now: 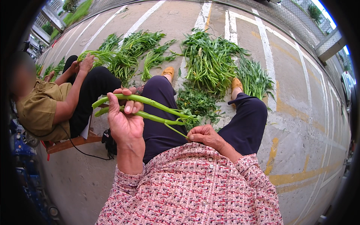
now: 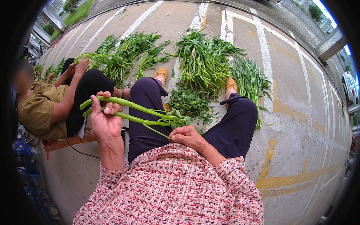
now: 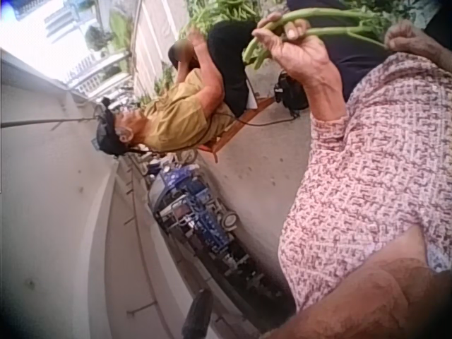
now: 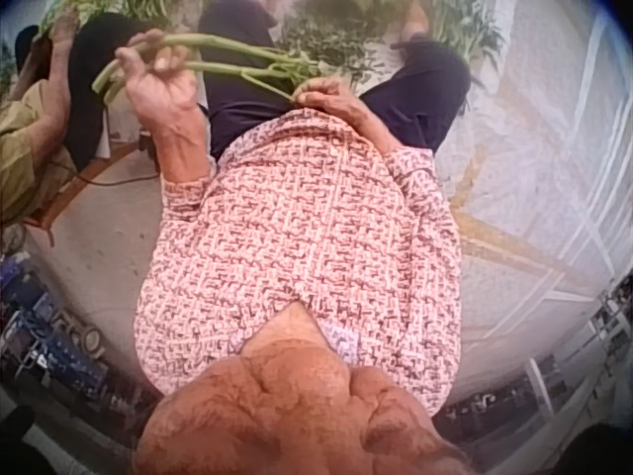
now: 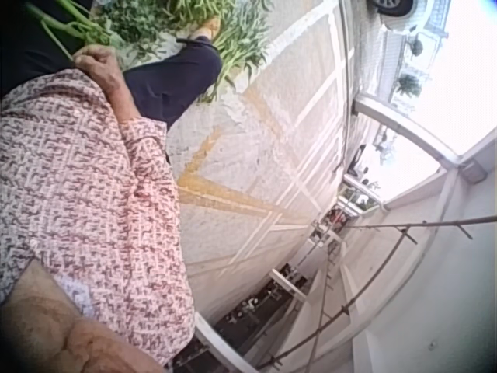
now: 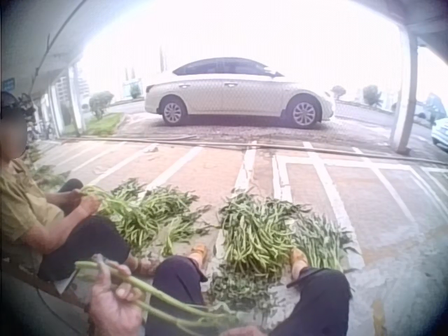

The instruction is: The person plucks leaves from long green stems by hand while sitting in an outdoor area, handling bundles of vegetables laid out on the ground.

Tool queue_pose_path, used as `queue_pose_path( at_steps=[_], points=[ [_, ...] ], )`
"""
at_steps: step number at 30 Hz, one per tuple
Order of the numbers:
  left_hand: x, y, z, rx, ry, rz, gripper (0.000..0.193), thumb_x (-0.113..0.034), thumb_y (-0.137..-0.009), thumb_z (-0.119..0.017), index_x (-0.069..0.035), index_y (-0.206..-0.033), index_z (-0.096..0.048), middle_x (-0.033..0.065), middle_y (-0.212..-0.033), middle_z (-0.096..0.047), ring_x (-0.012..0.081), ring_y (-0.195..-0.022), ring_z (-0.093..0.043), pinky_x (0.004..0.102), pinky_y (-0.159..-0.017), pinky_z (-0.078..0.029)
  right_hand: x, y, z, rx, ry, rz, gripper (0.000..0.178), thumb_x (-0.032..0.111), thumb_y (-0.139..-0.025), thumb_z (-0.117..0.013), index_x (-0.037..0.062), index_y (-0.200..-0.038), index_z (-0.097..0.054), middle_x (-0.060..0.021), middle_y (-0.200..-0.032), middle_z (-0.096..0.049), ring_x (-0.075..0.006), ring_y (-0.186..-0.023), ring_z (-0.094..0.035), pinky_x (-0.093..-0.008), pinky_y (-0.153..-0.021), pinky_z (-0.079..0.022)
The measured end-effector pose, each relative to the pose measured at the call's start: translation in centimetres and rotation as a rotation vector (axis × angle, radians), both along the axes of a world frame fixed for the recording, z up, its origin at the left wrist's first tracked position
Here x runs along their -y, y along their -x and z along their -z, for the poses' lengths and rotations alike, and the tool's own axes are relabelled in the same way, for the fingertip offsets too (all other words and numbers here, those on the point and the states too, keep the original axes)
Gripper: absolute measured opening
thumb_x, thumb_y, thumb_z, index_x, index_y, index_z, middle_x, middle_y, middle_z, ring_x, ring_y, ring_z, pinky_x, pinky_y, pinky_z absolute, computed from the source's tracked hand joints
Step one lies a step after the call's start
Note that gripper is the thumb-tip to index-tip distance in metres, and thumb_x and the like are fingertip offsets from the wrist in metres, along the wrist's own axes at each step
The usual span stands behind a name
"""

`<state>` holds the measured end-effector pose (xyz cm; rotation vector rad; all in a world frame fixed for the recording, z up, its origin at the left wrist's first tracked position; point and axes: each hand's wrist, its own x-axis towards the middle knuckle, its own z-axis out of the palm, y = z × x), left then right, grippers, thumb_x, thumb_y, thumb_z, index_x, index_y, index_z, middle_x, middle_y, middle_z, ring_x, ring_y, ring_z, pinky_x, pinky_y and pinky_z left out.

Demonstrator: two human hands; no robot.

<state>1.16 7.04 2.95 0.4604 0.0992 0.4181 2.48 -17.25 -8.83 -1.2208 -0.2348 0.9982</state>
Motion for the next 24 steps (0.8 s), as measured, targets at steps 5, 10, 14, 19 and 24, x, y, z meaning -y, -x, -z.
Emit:
queue_pose_path(
  at_steps=[5, 10, 14, 19, 24],
  points=[
    [0.2, -0.1, 0.2, -0.009, -0.015, -0.009, 0.025, -0.029, -0.091, -0.051, -0.005, -0.093, -0.055, 0.0075, -0.083, -0.056, 0.0072, -0.052, -0.041, 0.021, -0.05, -0.035, -0.1, -0.1, -0.1, 0.115, 0.107, -0.038, 0.015, 0.013, -0.084, -0.057, 0.0, -0.079, -0.062, 0.0041, -0.068, -0.055, -0.0024, -0.06, -0.045, -0.0188, -0.054, -0.037],
    [1.4, 0.0, 0.1, -0.072, -0.043, -0.031, 0.024, -0.029, -0.093, -0.048, -0.005, -0.092, -0.051, 0.0075, -0.082, -0.055, 0.007, -0.051, -0.041, 0.0217, -0.05, -0.035, -0.4, 0.0, 0.7, 0.061, 0.102, 0.053, 0.015, 0.011, -0.082, -0.053, -0.0005, -0.074, -0.058, 0.0036, -0.063, -0.051, -0.0031, -0.056, -0.042, -0.0201, -0.051, -0.036],
    [1.5, 0.0, 0.3, -0.058, -0.046, -0.008, 0.024, -0.029, -0.093, -0.048, -0.005, -0.091, -0.051, 0.0073, -0.082, -0.056, 0.0071, -0.051, -0.041, 0.0218, -0.05, -0.036, -0.5, 0.1, 1.4, -0.059, 0.041, 0.145, 0.016, 0.012, -0.081, -0.052, -0.0009, -0.072, -0.056, 0.0018, -0.062, -0.051, -0.005, -0.054, -0.042, -0.0201, -0.05, -0.035],
    [1.7, -0.1, 0.3, -0.058, -0.053, 0.0, 0.024, -0.029, -0.093, -0.047, -0.005, -0.091, -0.052, 0.0072, -0.083, -0.056, 0.0069, -0.051, -0.041, 0.0219, -0.051, -0.035, -0.5, 0.0, 1.2, -0.031, 0.066, 0.13, 0.016, 0.013, -0.081, -0.053, -0.0002, -0.071, -0.056, 0.001, -0.062, -0.05, -0.0056, -0.054, -0.042, -0.0203, -0.049, -0.035],
    [1.3, 0.0, -0.2, -0.016, -0.075, -0.015, 0.025, -0.029, -0.093, -0.047, -0.005, -0.094, -0.055, 0.0075, -0.084, -0.057, 0.0068, -0.051, -0.04, 0.0219, -0.05, -0.035, 0.4, -0.1, 1.9, -0.164, 0.15, 0.267, 0.016, 0.014, -0.081, -0.054, 0.0014, -0.071, -0.057, 0.0004, -0.059, -0.05, -0.0057, -0.051, -0.042, -0.0189, -0.046, -0.032]
  ],
)
